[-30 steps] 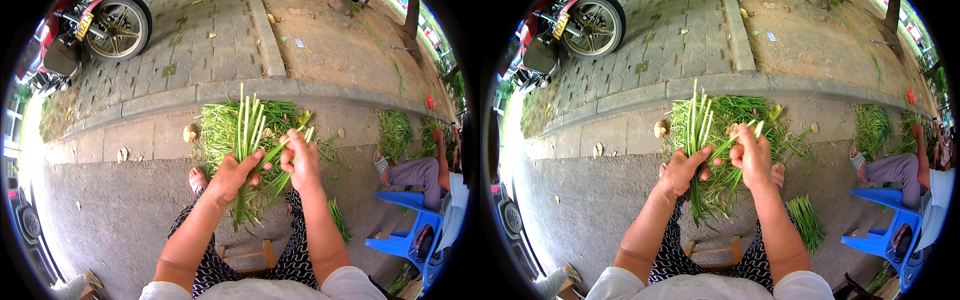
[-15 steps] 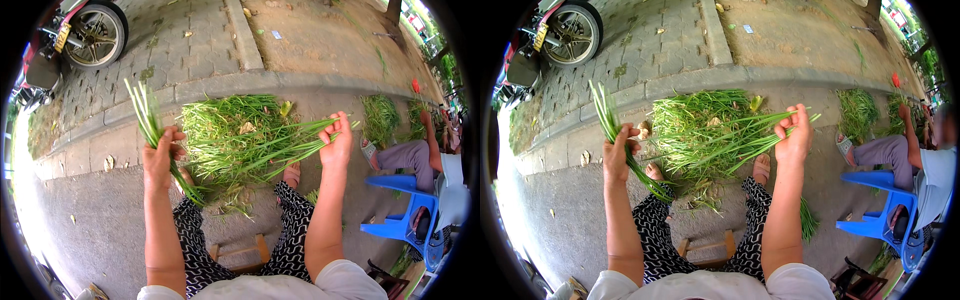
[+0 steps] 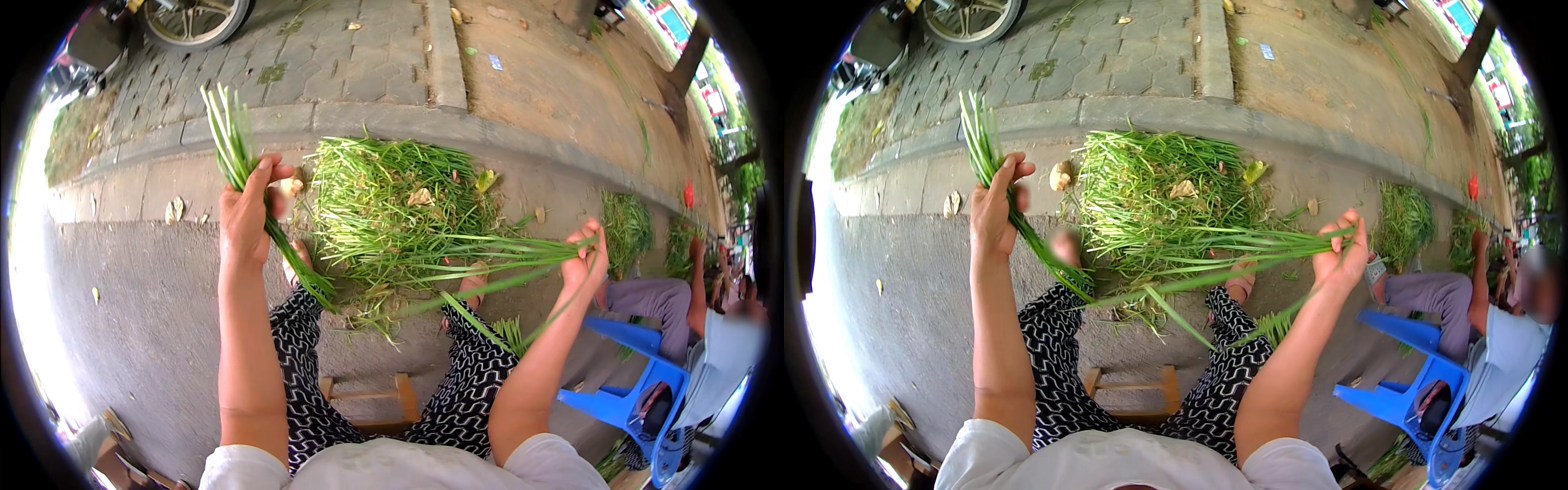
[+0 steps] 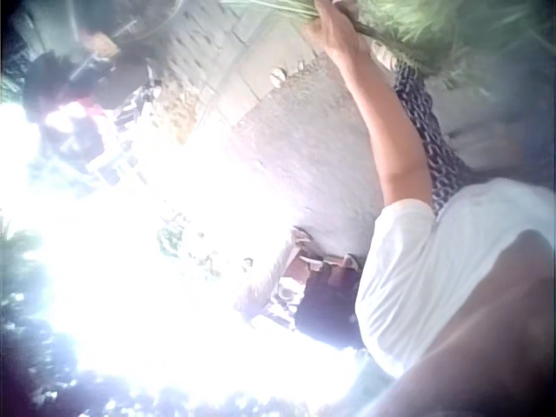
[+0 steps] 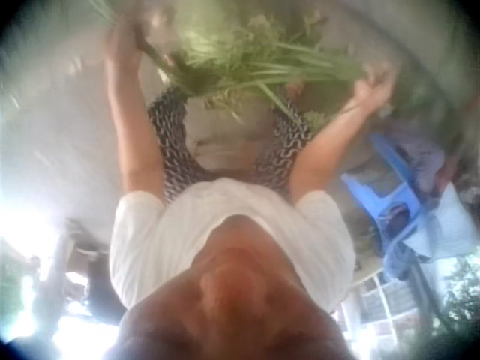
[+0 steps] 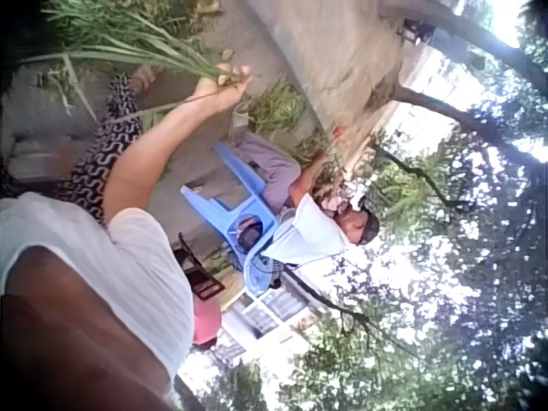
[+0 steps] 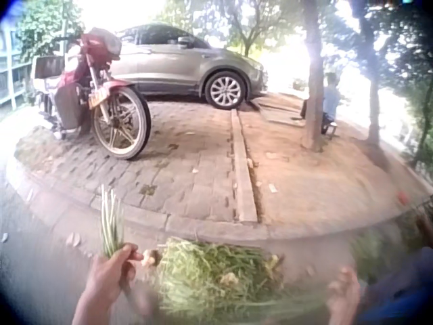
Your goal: The person sorts through a pile of green herbs on the ground, picking out individual stalks and removing dead leaves by hand.
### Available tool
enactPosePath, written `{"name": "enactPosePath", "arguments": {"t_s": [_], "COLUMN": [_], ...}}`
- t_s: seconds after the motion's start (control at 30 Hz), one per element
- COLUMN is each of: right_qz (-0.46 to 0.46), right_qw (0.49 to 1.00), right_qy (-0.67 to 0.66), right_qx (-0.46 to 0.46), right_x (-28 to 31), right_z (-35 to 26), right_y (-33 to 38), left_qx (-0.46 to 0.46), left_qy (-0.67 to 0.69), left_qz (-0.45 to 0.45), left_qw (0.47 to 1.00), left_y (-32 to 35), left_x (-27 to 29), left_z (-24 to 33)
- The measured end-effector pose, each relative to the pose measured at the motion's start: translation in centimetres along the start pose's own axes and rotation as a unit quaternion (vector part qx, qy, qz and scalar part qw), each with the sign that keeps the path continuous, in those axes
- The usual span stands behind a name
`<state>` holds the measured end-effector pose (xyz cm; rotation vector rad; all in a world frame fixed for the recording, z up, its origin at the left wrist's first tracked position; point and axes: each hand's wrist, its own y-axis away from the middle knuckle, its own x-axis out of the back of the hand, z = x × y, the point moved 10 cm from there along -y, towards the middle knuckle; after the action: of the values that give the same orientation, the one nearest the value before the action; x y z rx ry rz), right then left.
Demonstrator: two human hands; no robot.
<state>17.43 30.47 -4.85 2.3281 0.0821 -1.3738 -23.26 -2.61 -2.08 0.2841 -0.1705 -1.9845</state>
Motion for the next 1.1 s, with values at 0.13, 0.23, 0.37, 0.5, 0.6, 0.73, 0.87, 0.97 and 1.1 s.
{"name": "enactPosePath", "arguments": {"t_s": [0.13,0.23,0.37,0.5,0.6,0.73,0.87,0.97,1.1], "right_qz": [-0.139,-0.210,-0.237,-0.296,-0.324,-0.319,-0.344,-0.364,-0.344], "right_qw": [0.974,0.955,0.944,0.911,0.896,0.892,0.885,0.876,0.891], "right_qy": [-0.120,-0.132,-0.127,-0.143,-0.132,-0.121,-0.097,-0.095,-0.051], "right_qx": [-0.130,-0.161,-0.192,-0.248,-0.275,-0.297,-0.298,-0.301,-0.291], "right_x": [-2.6,-5.6,-7.2,-10.2,-11.6,-11.7,-11.8,-12.0,-11.4], "right_z": [1.4,3.2,5.3,8.4,11.0,14.1,15.4,15.7,15.9], "right_y": [0.1,1.8,2.6,4.8,6.3,7.9,8.6,9.0,9.0], "left_qx": [0.023,0.048,0.110,0.149,0.199,0.212,0.228,0.228,0.210], "left_qy": [-0.008,-0.023,-0.042,-0.067,-0.003,0.040,0.015,0.039,0.038], "left_qz": [-0.050,-0.106,-0.195,-0.272,-0.310,-0.362,-0.418,-0.437,-0.428], "left_qw": [0.998,0.993,0.974,0.948,0.930,0.907,0.879,0.869,0.879], "left_y": [0.8,1.8,3.8,6.1,7.9,10.3,11.9,12.4,11.9], "left_x": [-2.4,-4.4,-8.1,-11.8,-14.0,-16.6,-17.7,-18.0,-17.7], "left_z": [-0.1,-1.0,-2.7,-4.2,-5.5,-5.9,-6.5,-6.3,-5.7]}}
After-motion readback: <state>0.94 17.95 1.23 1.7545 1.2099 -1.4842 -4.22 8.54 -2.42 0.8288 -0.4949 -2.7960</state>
